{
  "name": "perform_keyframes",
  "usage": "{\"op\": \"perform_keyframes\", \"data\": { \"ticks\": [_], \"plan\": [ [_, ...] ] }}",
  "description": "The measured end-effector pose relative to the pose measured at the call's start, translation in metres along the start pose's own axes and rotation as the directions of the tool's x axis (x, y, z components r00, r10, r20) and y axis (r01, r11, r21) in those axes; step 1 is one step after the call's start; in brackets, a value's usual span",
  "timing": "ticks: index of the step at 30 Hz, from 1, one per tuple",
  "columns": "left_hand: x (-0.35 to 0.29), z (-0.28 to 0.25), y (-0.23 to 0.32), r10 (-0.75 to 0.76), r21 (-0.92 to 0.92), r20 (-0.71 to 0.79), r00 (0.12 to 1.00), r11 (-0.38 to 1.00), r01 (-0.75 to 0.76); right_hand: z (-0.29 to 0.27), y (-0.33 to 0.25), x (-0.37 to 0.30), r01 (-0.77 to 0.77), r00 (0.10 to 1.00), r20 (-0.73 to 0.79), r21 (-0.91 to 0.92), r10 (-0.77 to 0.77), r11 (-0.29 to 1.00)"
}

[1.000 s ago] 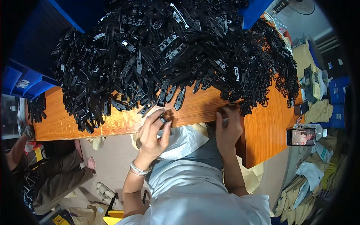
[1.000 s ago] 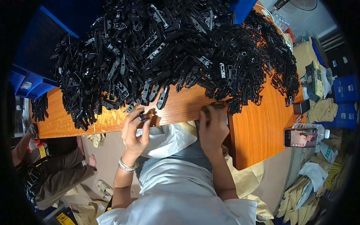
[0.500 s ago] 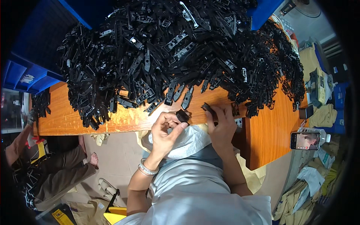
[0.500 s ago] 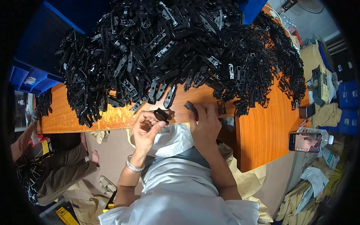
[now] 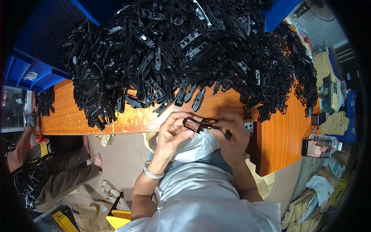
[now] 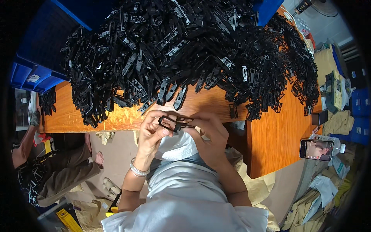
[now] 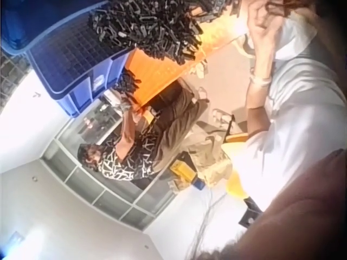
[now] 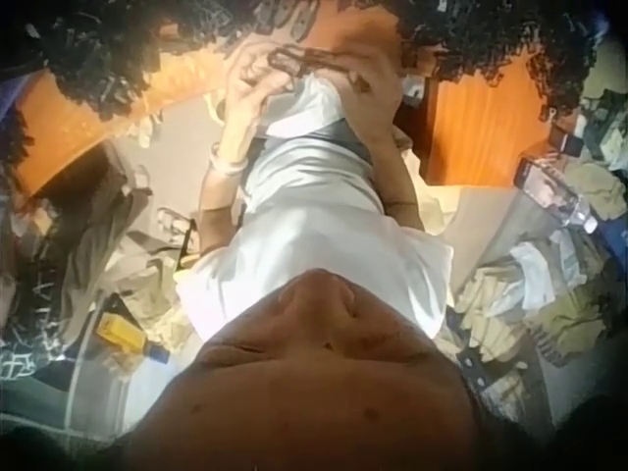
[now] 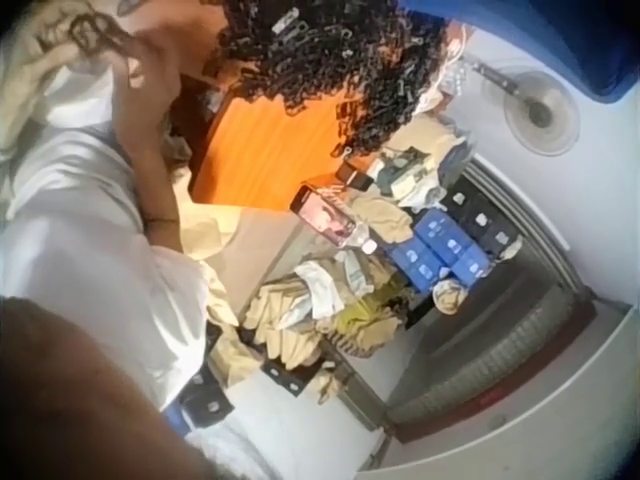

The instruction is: Assembling or inspecting small black plastic components at a factory workbench.

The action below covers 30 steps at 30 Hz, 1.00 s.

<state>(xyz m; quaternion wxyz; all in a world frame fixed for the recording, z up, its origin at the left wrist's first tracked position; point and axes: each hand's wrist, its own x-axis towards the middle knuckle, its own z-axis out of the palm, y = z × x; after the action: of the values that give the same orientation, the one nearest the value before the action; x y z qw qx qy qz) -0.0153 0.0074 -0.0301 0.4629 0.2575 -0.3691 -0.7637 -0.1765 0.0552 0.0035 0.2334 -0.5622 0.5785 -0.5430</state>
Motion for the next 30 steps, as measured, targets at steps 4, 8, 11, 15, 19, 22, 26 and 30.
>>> {"op": "perform_keyframes", "data": {
  "ticks": [4,8,11,15,19,22,26,30],
  "plan": [
    [0.0,0.004,0.003,0.027,0.088,0.031,0.999,0.996,-0.03,0.001,-0.001,0.003,0.153,0.987,0.045,-0.015,-0.152,0.988],
    [0.001,-0.001,0.004,-0.035,-0.131,0.05,0.998,0.99,0.042,-0.002,-0.001,0.004,0.197,0.972,0.145,-0.055,-0.188,0.979],
    [0.001,-0.002,0.009,-0.345,-0.321,0.094,0.934,0.877,0.356,-0.005,0.001,0.008,0.28,0.94,0.24,-0.125,-0.245,0.952],
    [0.003,0.0,0.015,-0.515,-0.371,0.127,0.848,0.768,0.522,-0.003,0.006,0.007,0.439,0.87,0.346,-0.213,-0.353,0.873],
    [0.001,-0.001,0.017,-0.535,-0.357,0.127,0.835,0.761,0.542,-0.003,0.003,0.008,0.433,0.855,0.406,-0.217,-0.322,0.875],
    [0.002,0.001,0.019,-0.546,-0.352,0.176,0.819,0.742,0.571,-0.008,0.01,0.009,0.302,0.847,0.473,-0.059,-0.24,0.951],
    [0.006,0.017,0.016,-0.326,0.367,-0.061,0.943,0.872,0.325,-0.014,0.021,-0.001,0.137,0.926,0.333,0.139,-0.177,0.981],
    [0.029,0.02,0.006,0.38,0.91,0.316,0.869,0.139,-0.391,-0.017,0.02,-0.009,-0.021,1.0,0.024,0.241,0.015,0.97]
  ]
}}
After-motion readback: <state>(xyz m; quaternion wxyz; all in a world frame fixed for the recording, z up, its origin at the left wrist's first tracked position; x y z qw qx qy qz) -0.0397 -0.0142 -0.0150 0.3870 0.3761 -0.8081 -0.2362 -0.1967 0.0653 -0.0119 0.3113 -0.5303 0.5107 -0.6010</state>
